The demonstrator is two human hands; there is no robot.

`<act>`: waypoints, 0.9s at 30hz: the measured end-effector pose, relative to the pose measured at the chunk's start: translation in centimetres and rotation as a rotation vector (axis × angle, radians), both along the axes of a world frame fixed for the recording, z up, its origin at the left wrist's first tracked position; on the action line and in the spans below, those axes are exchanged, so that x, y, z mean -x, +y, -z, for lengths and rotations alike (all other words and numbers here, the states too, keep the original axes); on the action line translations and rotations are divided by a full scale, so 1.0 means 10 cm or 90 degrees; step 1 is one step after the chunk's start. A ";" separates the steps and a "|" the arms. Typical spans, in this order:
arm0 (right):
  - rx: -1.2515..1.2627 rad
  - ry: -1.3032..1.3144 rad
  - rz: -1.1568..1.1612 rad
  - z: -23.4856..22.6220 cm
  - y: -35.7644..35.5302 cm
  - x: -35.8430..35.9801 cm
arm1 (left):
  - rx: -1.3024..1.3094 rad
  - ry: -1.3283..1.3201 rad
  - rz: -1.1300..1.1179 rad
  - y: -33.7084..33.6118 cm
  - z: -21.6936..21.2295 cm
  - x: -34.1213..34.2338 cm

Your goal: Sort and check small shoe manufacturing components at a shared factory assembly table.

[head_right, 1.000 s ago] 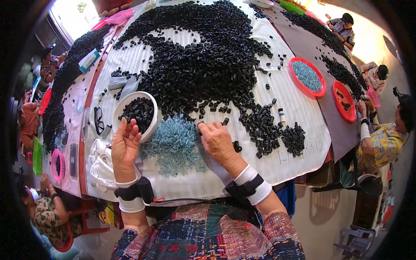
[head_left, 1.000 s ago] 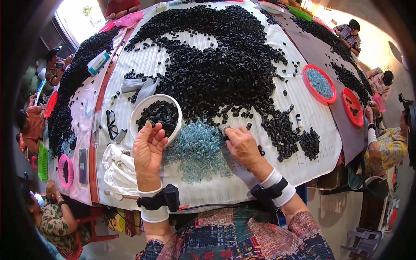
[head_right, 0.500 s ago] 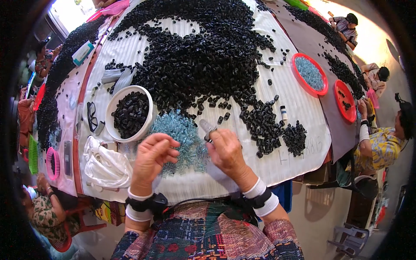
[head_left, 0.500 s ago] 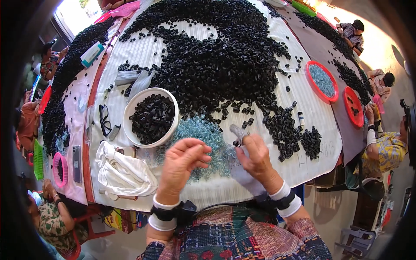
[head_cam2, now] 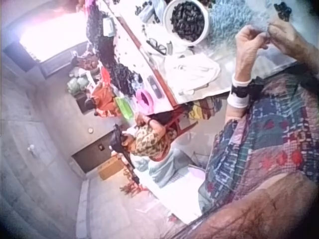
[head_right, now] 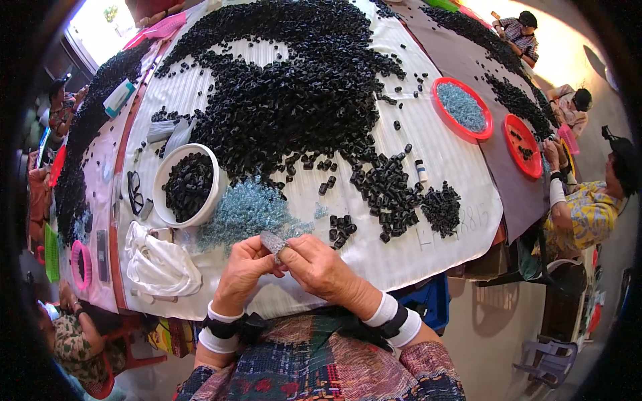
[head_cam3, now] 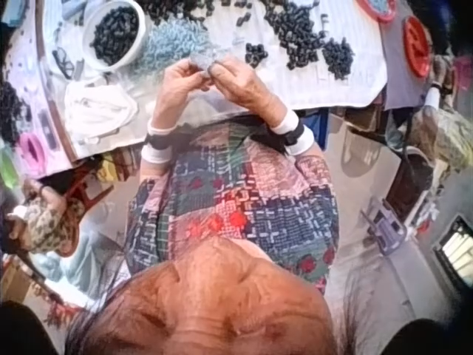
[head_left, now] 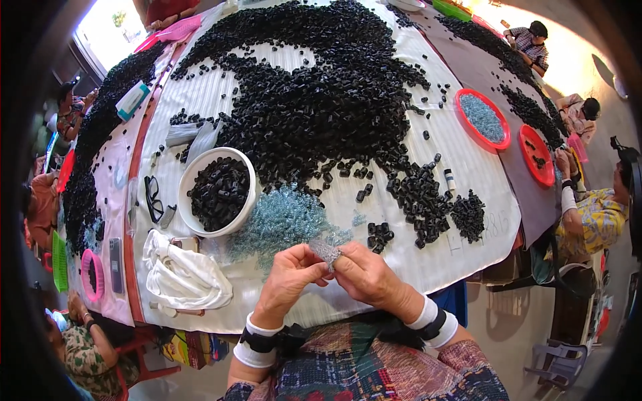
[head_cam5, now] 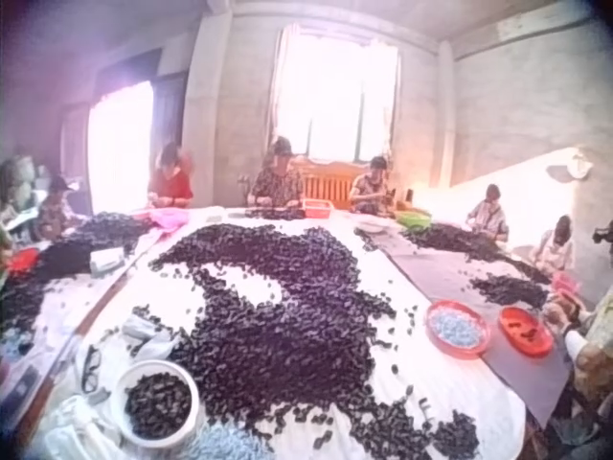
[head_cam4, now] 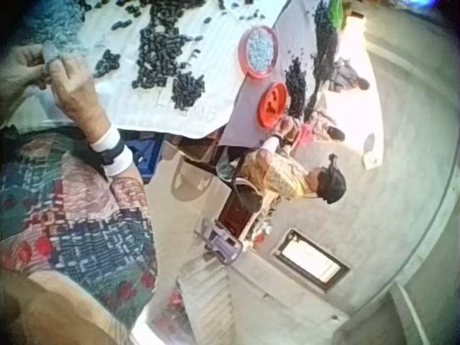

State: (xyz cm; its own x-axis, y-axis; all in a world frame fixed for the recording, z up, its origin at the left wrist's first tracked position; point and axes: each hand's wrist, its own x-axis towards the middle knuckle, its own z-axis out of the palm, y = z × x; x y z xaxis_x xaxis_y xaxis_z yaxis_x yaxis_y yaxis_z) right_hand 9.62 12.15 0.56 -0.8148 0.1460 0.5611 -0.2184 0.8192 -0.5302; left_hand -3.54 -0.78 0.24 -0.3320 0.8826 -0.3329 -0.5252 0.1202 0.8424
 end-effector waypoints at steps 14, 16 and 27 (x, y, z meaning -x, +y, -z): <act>0.063 -0.048 0.331 0.15 1.04 0.26 | 0.012 -0.152 -0.032 -0.08 0.05 -0.01; -0.027 -0.084 0.350 0.20 1.13 0.35 | -0.005 -0.151 -0.035 -0.11 0.10 0.01; -0.064 -0.062 0.219 0.09 0.90 0.29 | -0.018 -0.181 -0.023 -0.15 0.16 0.06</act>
